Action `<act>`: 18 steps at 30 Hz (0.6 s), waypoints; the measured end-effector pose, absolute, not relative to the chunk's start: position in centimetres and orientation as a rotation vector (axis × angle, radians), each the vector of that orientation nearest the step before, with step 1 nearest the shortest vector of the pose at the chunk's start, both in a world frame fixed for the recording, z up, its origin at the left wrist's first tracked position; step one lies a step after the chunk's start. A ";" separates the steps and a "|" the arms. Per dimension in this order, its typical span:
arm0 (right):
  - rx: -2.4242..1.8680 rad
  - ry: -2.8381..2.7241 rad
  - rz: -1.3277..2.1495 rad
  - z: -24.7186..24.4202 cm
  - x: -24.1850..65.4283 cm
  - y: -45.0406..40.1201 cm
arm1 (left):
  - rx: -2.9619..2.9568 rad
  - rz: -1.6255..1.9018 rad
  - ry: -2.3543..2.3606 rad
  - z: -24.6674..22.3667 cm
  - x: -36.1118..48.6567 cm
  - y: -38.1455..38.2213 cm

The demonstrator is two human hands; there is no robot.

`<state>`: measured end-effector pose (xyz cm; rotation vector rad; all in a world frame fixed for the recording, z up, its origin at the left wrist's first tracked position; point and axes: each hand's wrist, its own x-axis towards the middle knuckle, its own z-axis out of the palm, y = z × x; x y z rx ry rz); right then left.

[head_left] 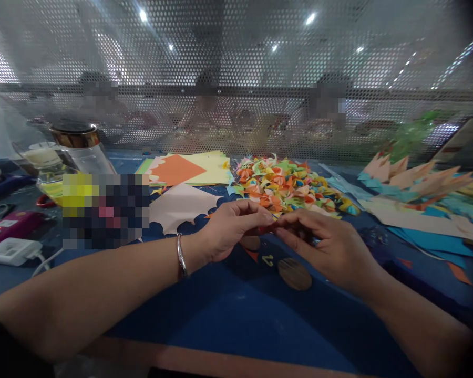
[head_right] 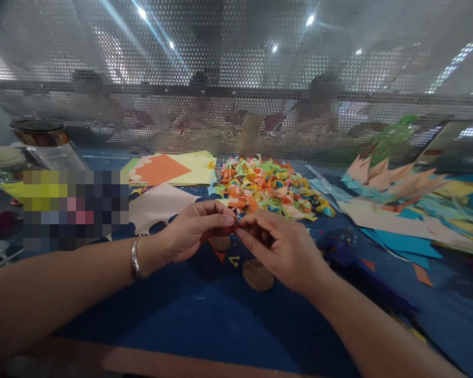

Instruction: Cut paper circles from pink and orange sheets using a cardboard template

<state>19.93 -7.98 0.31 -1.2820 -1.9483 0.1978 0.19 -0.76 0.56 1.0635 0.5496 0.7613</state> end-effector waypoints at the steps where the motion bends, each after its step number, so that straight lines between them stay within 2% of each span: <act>1: -1.278 -1.956 0.184 0.4 19.9 -8.0 | 1.074 0.766 0.556 0.6 0.2 -0.8; 18: -1.296 -1.958 0.151 0.4 19.7 -8.1 | 1.245 0.779 0.552 0.0 0.1 -0.7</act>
